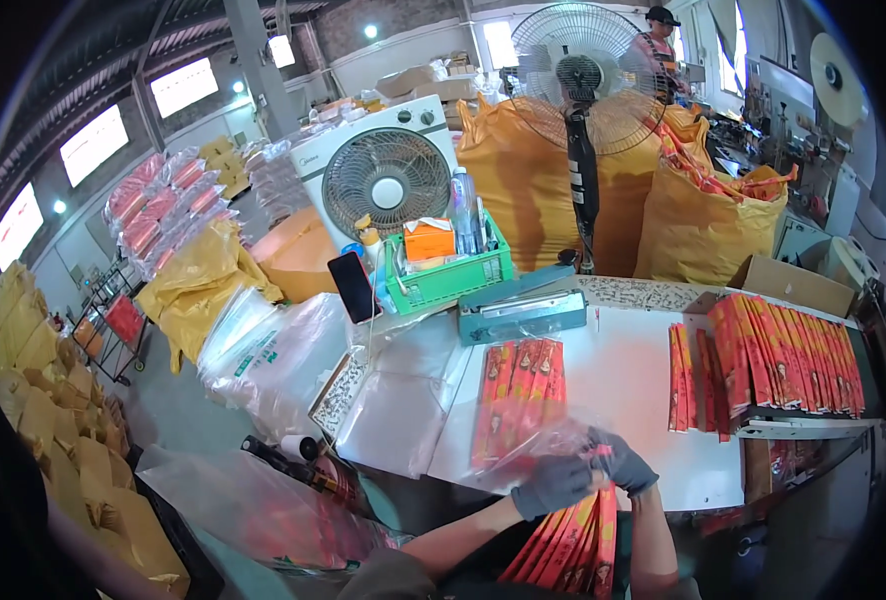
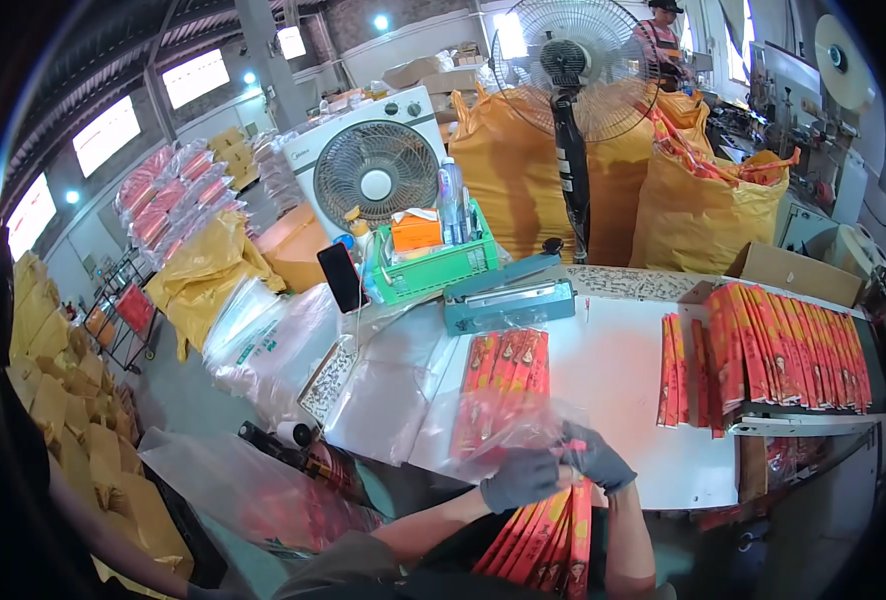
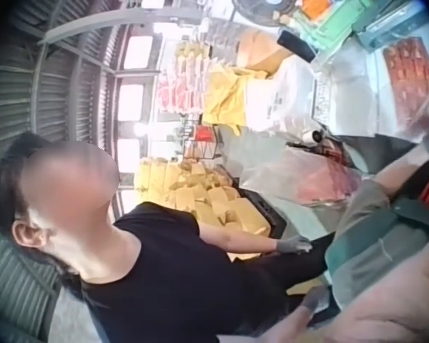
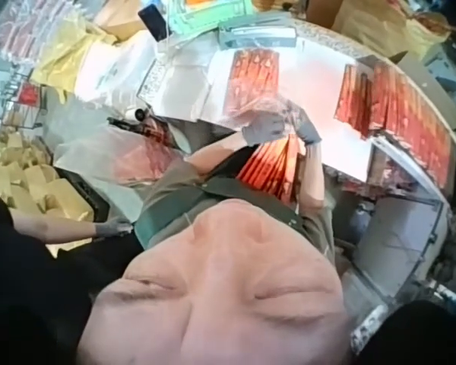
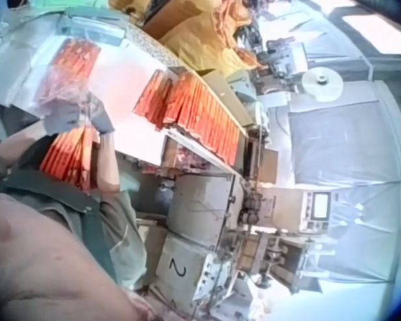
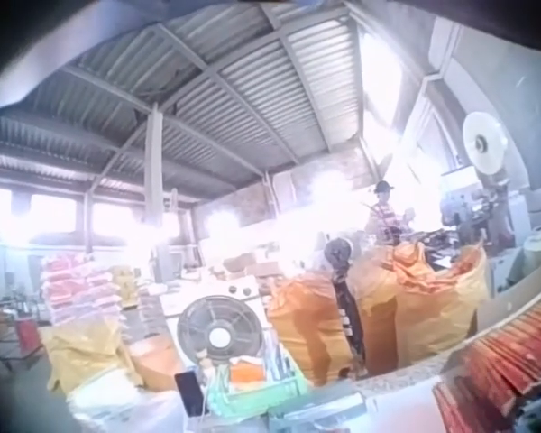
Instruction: Manually packaging bundles of red and yellow products into plastic bags and sealing them.
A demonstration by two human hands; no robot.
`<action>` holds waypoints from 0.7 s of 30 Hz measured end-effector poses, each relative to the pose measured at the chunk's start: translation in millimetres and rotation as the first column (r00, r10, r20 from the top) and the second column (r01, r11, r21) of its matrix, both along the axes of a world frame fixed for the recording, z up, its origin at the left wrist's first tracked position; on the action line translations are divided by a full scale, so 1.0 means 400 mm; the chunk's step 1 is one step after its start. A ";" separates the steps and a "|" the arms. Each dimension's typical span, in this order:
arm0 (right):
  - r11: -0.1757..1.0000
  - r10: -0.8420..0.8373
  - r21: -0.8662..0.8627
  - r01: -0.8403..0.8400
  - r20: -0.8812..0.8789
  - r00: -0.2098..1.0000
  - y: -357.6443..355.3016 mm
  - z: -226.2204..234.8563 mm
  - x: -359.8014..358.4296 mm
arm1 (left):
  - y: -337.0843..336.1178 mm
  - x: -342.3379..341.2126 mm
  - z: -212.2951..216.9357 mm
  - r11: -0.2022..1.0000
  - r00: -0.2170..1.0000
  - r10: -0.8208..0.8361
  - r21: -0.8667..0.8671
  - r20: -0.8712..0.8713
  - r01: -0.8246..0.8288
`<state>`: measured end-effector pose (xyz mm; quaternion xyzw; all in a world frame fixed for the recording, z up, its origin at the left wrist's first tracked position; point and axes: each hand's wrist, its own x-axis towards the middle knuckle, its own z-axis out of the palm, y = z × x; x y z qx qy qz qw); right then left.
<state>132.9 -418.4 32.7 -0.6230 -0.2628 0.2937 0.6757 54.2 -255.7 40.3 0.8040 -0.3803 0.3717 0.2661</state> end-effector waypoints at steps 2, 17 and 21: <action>0.996 -0.073 0.045 0.071 0.053 0.996 -0.003 -0.011 -0.001 | 0.004 -0.041 -0.004 0.999 0.996 0.003 0.044 -0.094 0.001; 0.961 -0.272 0.065 0.269 0.047 0.961 -0.111 -0.153 -0.369 | 0.045 -0.371 -0.231 0.996 0.674 0.080 0.035 -0.735 -0.079; 0.937 -0.293 -0.091 0.337 0.322 0.900 -0.151 -0.057 -0.331 | 0.065 -0.239 -0.051 0.965 0.593 -0.105 -0.227 -0.799 -0.135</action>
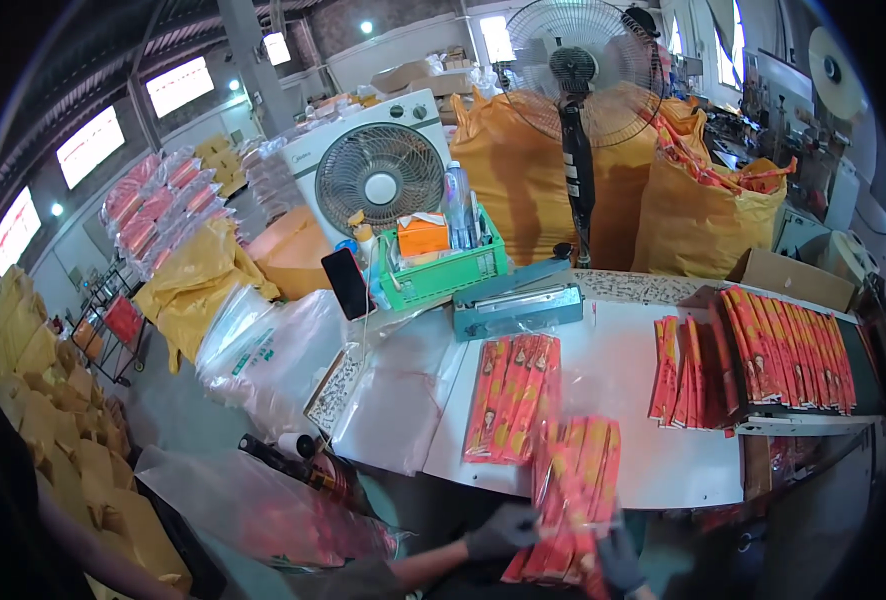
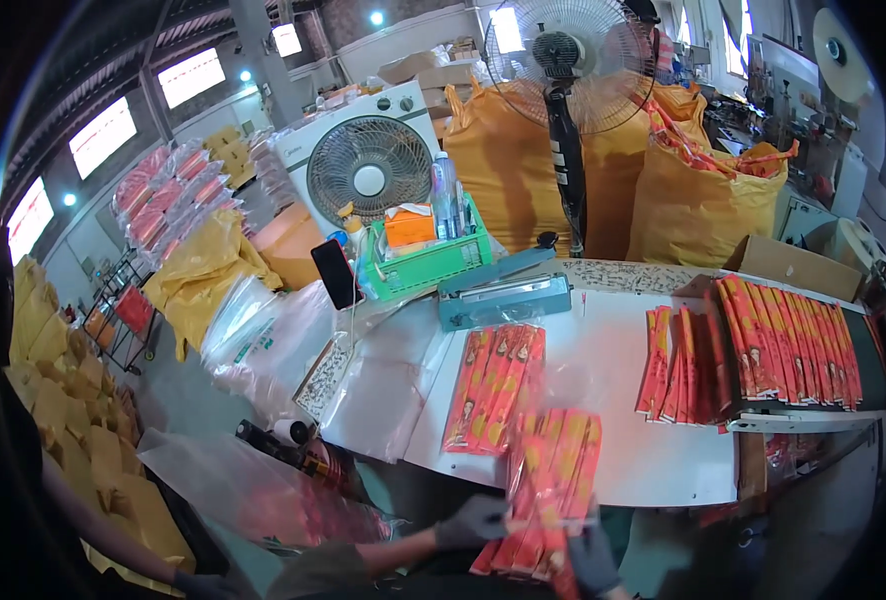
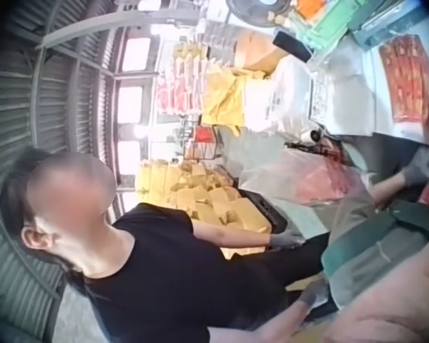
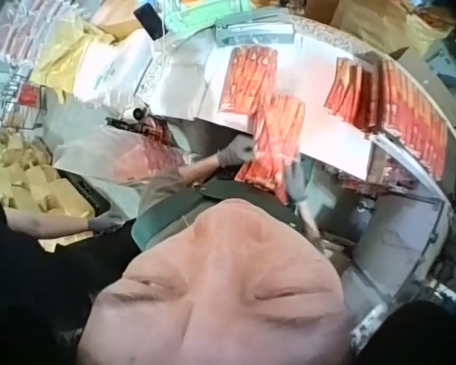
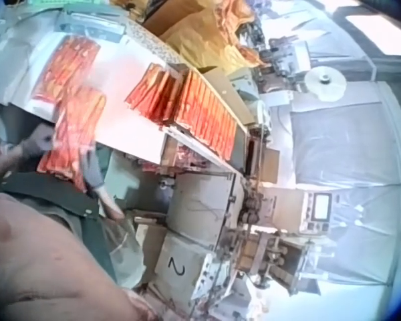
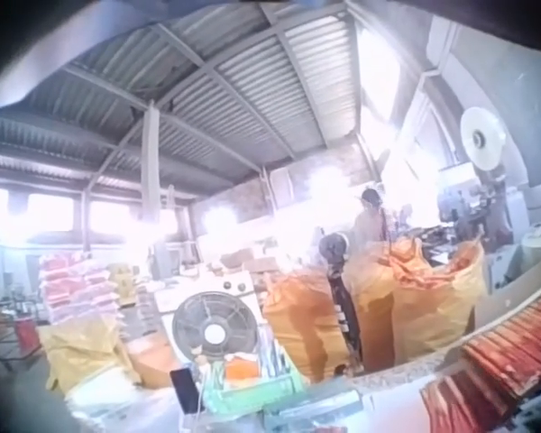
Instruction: Manually packaging bundles of red and yellow products into plastic bags and sealing them.
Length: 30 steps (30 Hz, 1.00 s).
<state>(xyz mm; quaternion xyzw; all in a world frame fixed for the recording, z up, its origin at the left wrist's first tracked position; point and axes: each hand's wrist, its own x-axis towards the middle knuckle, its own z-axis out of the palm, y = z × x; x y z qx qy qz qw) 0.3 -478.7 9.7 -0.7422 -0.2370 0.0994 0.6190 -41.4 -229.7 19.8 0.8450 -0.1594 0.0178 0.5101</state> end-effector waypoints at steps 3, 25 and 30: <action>0.933 0.095 0.340 0.116 -0.545 0.833 -0.083 0.132 0.074 | 0.029 0.170 0.199 0.925 0.972 -0.236 -0.303 0.019 0.230; 0.738 0.534 -0.667 0.107 0.673 0.512 0.139 0.567 0.283 | 0.040 0.241 0.563 0.853 0.518 -0.360 0.498 0.776 -0.153; 0.826 0.450 -0.546 0.139 0.788 0.421 0.252 0.626 0.422 | 0.099 0.311 0.384 0.978 0.907 0.093 -0.211 0.411 -0.005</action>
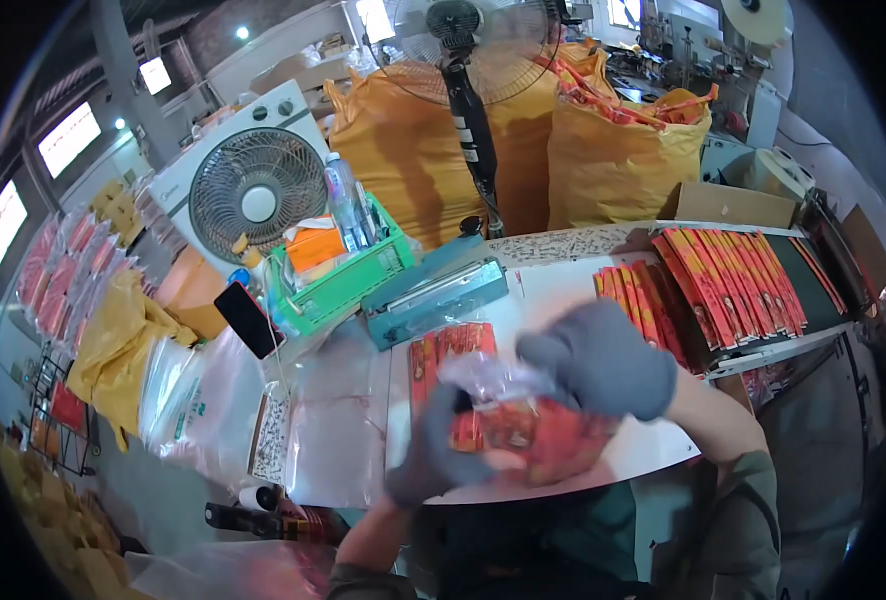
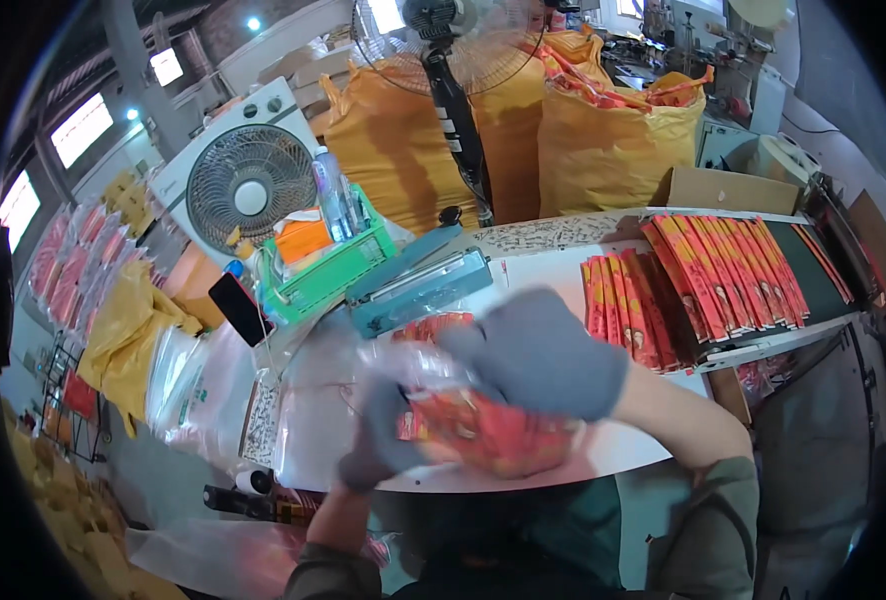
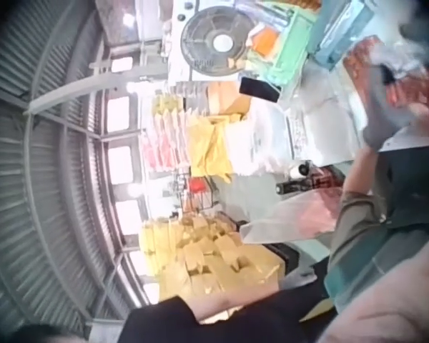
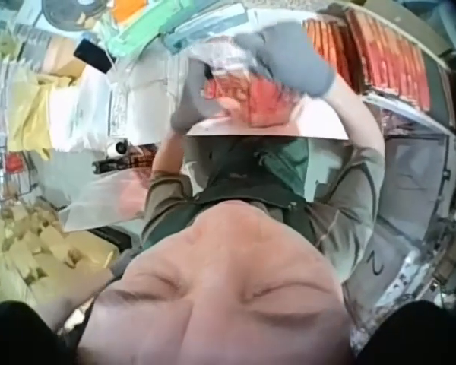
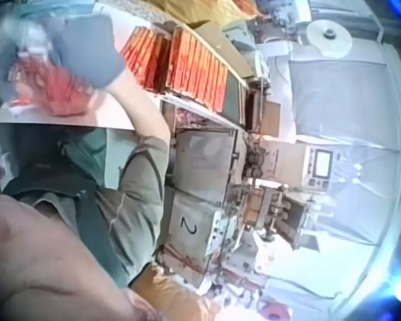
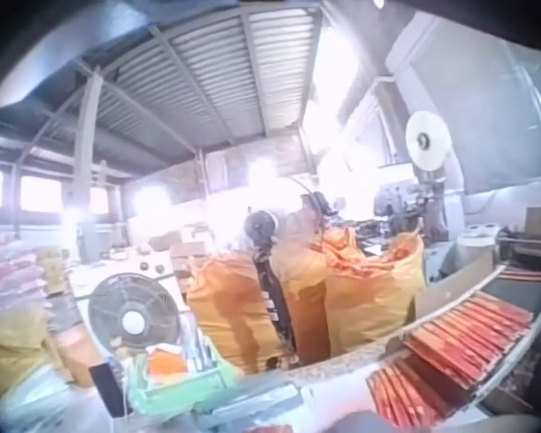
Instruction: Manually packaging bundles of red and yellow products into plastic bags and sealing them.
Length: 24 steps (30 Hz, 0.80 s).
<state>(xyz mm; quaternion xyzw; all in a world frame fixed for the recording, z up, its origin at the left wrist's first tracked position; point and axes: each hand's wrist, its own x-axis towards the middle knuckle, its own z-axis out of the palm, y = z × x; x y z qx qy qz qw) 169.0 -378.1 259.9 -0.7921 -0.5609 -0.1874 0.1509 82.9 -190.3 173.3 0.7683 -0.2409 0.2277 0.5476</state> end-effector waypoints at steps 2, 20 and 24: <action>0.981 -0.025 0.190 0.040 -0.083 0.996 0.079 -0.033 0.110 | -0.022 0.012 -0.058 0.984 0.917 -0.064 -0.179 -0.394 -0.008; 0.847 -0.451 0.094 0.524 -0.394 0.801 0.336 -0.469 0.688 | 0.228 0.384 -0.382 0.620 0.752 -0.231 -0.689 -0.617 -0.375; 0.785 -0.443 0.297 0.544 -0.344 0.827 0.342 -0.487 0.673 | 0.236 0.380 -0.404 0.667 0.695 -0.243 -0.637 -0.677 -0.388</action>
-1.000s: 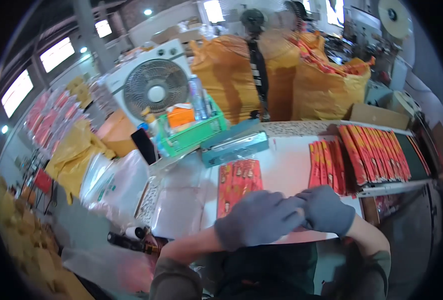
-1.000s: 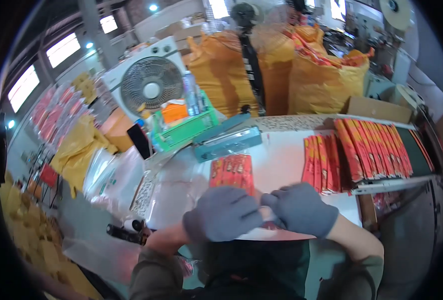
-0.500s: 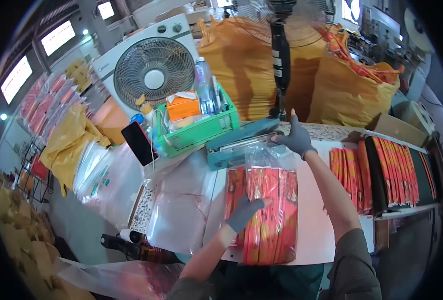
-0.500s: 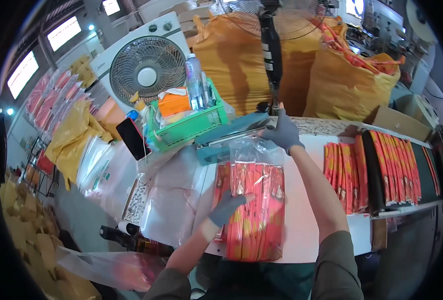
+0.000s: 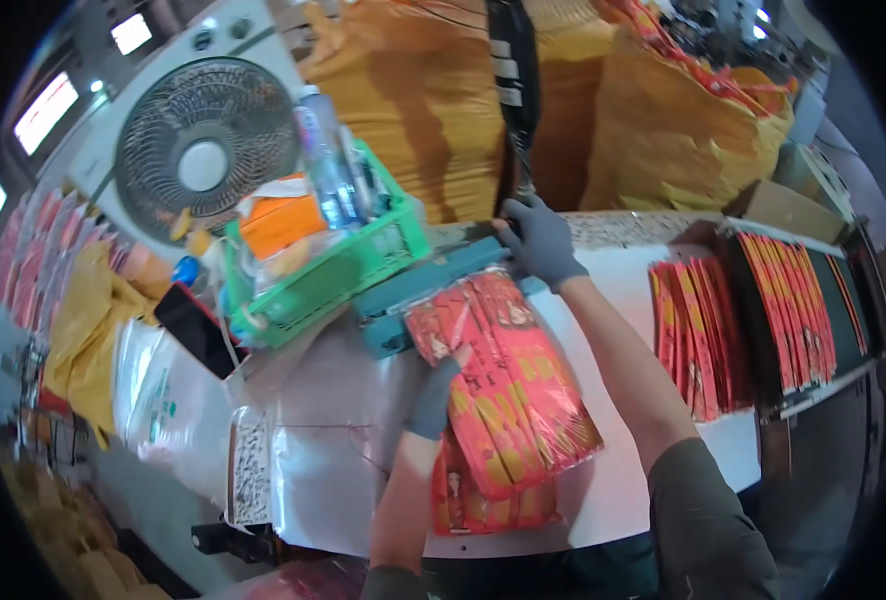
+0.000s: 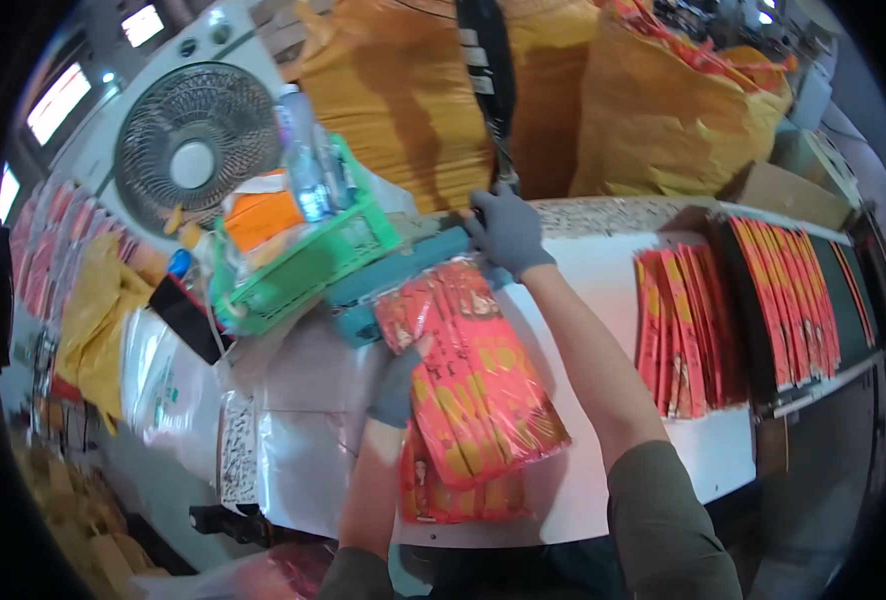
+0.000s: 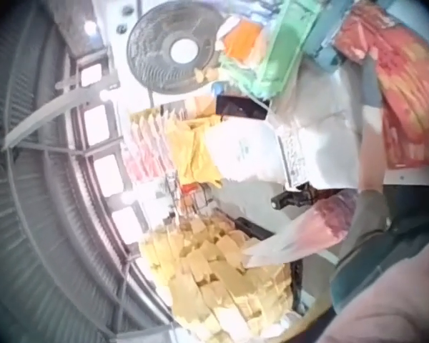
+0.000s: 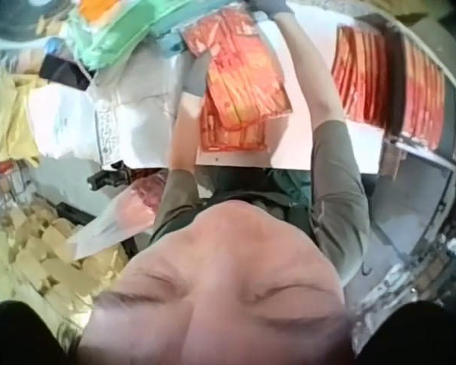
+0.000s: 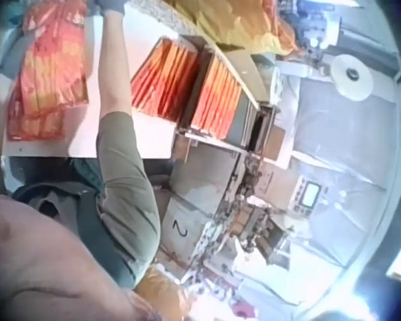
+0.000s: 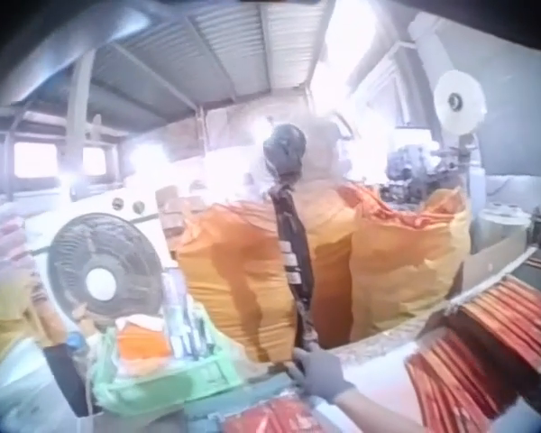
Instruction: Manually packaging bundles of red and yellow products into plastic bags and sealing them.
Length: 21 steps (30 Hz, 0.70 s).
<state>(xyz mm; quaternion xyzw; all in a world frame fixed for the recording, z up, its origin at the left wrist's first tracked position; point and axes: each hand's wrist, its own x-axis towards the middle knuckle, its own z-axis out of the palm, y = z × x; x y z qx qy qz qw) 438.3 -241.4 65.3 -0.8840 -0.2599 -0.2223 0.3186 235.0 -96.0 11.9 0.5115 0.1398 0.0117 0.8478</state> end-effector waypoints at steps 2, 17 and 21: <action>1.000 -0.002 0.015 0.003 -0.050 0.999 -0.002 -0.005 0.000 | -0.015 -0.002 0.022 0.998 0.999 0.044 -0.045 0.015 -0.043; 0.961 0.056 -0.272 -0.057 -0.013 0.998 -0.294 0.099 -0.123 | 0.078 -0.007 -0.018 0.885 0.966 -0.259 0.403 0.007 0.235; 0.928 -0.285 -0.277 0.249 -0.095 0.954 -0.790 0.150 -0.152 | 0.005 -0.022 0.111 0.381 0.961 -0.265 0.908 -0.076 0.177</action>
